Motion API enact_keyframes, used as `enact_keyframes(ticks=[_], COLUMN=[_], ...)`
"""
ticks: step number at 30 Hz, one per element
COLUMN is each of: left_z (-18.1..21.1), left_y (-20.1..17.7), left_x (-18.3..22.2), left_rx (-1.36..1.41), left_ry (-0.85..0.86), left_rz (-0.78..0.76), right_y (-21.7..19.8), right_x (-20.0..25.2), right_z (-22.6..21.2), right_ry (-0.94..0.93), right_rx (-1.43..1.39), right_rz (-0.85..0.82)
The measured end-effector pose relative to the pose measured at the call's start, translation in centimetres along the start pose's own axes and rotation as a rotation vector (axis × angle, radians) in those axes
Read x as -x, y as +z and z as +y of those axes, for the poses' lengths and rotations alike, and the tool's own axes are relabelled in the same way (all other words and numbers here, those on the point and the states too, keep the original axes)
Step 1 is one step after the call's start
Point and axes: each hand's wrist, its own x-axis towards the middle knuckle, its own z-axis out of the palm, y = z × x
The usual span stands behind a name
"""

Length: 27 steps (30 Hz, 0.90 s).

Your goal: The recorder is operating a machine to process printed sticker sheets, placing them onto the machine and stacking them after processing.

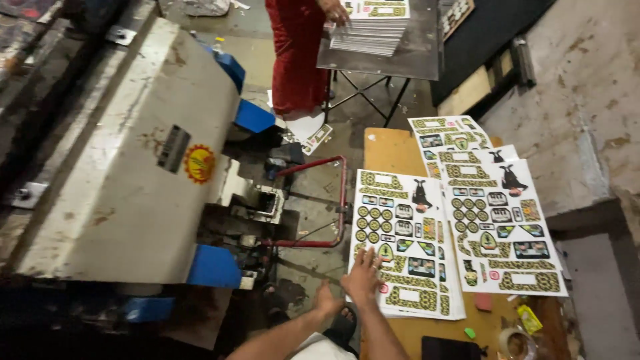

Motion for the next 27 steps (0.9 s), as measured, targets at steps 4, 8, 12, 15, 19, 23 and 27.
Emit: enact_keyframes(ticks=[4,8,12,15,19,23,27], left_z=[2.5,3.6,5.4,9.0,13.4,13.7,12.1], left_y=[1.4,3.9,6.9,4.7,-2.3,-11.8,-23.5], left_x=[1.6,0.9,0.0,0.9,2.7,3.4,4.3], left_rx=[-0.068,0.292,0.566,0.621,0.708,0.706,0.594], left_ry=[0.325,0.092,-0.019,0.148,0.306,0.351,0.414], left_rz=[0.233,-0.085,-0.278,-0.254,-0.267,-0.383,-0.136], right_y=[2.1,6.3,-5.2,4.7,11.7,14.9,6.1], right_x=[-2.7,-6.8,-0.4,-4.7,-6.6,-10.5,-9.0], right_z=[3.7,10.5,14.3,27.0,28.2,21.4,5.6], right_ry=[0.010,-0.253,0.088,-0.074,0.202,0.313,0.047], right_rx=[-0.053,-0.391,-0.822,-0.636,-0.791,-1.784,-2.171], right_rz=[-0.078,0.027,-0.176,0.307,0.218,-0.230,-0.398])
